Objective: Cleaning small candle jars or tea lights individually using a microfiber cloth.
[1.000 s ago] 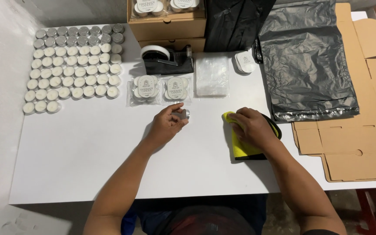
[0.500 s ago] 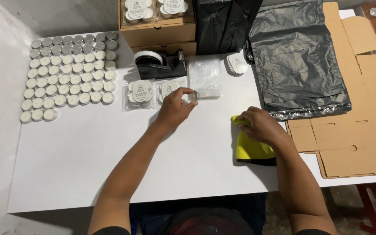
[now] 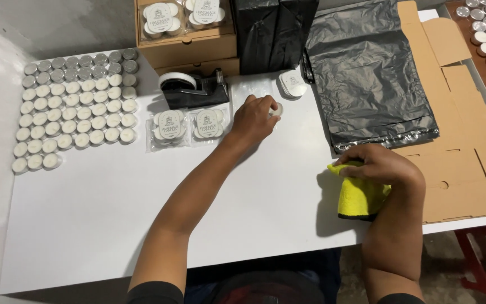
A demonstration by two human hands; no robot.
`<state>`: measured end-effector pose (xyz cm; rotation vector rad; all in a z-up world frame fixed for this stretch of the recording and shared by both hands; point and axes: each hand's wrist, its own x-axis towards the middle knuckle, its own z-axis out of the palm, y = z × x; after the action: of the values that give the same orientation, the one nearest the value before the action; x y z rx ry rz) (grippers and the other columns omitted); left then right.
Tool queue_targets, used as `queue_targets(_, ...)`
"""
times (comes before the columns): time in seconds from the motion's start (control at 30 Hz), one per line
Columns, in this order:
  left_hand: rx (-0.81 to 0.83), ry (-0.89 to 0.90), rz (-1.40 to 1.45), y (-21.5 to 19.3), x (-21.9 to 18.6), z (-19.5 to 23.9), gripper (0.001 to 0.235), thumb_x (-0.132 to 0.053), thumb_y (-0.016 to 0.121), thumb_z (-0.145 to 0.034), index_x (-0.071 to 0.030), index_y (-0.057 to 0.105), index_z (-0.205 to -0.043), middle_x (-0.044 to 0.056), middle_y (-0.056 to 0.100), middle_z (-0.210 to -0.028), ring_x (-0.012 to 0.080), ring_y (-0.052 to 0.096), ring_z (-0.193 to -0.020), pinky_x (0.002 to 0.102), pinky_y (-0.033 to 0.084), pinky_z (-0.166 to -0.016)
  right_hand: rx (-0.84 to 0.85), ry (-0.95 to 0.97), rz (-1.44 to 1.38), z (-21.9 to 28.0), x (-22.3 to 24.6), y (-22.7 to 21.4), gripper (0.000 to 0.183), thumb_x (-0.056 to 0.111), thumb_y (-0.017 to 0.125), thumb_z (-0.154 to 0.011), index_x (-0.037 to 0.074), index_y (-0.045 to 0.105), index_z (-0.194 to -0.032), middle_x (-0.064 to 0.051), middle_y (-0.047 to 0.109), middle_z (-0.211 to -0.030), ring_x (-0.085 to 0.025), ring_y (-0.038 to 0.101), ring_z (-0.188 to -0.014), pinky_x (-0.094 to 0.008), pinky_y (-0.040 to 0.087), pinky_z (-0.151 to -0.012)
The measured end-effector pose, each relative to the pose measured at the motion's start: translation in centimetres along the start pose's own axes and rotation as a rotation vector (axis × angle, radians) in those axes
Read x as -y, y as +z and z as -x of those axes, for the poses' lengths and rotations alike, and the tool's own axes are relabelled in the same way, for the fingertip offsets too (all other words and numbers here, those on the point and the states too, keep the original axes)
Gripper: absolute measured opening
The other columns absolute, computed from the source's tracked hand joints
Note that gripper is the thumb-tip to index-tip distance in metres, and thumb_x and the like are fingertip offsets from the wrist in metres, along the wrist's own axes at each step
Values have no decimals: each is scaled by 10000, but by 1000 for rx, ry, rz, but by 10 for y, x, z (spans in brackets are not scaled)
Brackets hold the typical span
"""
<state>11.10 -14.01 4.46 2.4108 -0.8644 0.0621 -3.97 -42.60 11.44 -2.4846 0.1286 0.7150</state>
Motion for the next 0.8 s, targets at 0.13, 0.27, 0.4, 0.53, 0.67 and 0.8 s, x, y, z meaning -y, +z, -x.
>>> queue_targets(0.13, 3, 41, -90, 30, 6, -24, 209, -185, 722, -886, -139, 625, -1066, 37, 695, -909, 266, 691, -977, 421, 601, -839, 67, -27, -21, -8, 11, 5, 349, 263, 781, -800, 73, 829, -1088, -234, 817, -1058, -412, 756, -1049, -491, 551, -884)
queue_targets(0.27, 19, 25, -133, 52, 9, -38, 242, -211, 736, -873, -141, 625, -1076, 46, 699, -895, 274, 682, -954, 429, 594, -830, 96, -53, -26, -16, 9, 9, 325, 255, 810, -793, 84, 840, -1068, -217, 822, -1005, -400, 770, -988, -475, 553, -843)
queue_targets(0.4, 45, 32, -162, 54, 7, -40, 257, -230, 722, -905, -132, 618, -1118, 80, 711, -941, 260, 686, -927, 397, 590, -810, 106, -58, -34, -22, 5, 13, 316, 247, 824, -792, 81, 844, -1061, -201, 824, -992, -390, 771, -953, -449, 551, -823)
queue_targets(0.53, 29, 36, -146, 41, 1, -28, 321, -217, 744, -893, -113, 607, -1165, 105, 709, -991, 276, 687, -955, 411, 592, -819, 115, -49, -40, -23, 7, 12, 313, 233, 810, -798, 73, 843, -1065, -206, 825, -1009, -391, 768, -971, -459, 544, -824)
queue_targets(0.67, 31, 51, -88, 4, -10, 8, 354, -201, 744, -909, -72, 605, -1208, 153, 693, -1099, 320, 677, -1026, 445, 585, -852, 126, -84, 9, -26, 9, 17, 316, 261, 815, -793, 92, 852, -1057, -199, 826, -1016, -394, 767, -991, -456, 551, -836)
queue_targets(0.8, -176, 102, -69, -18, 13, 64, 263, -157, 777, -876, -92, 664, -1104, 95, 697, -997, 286, 695, -909, 404, 583, -770, 120, -200, 86, -44, -6, 36, 335, 292, 827, -765, 103, 845, -1041, -158, 818, -982, -370, 768, -964, -449, 576, -836)
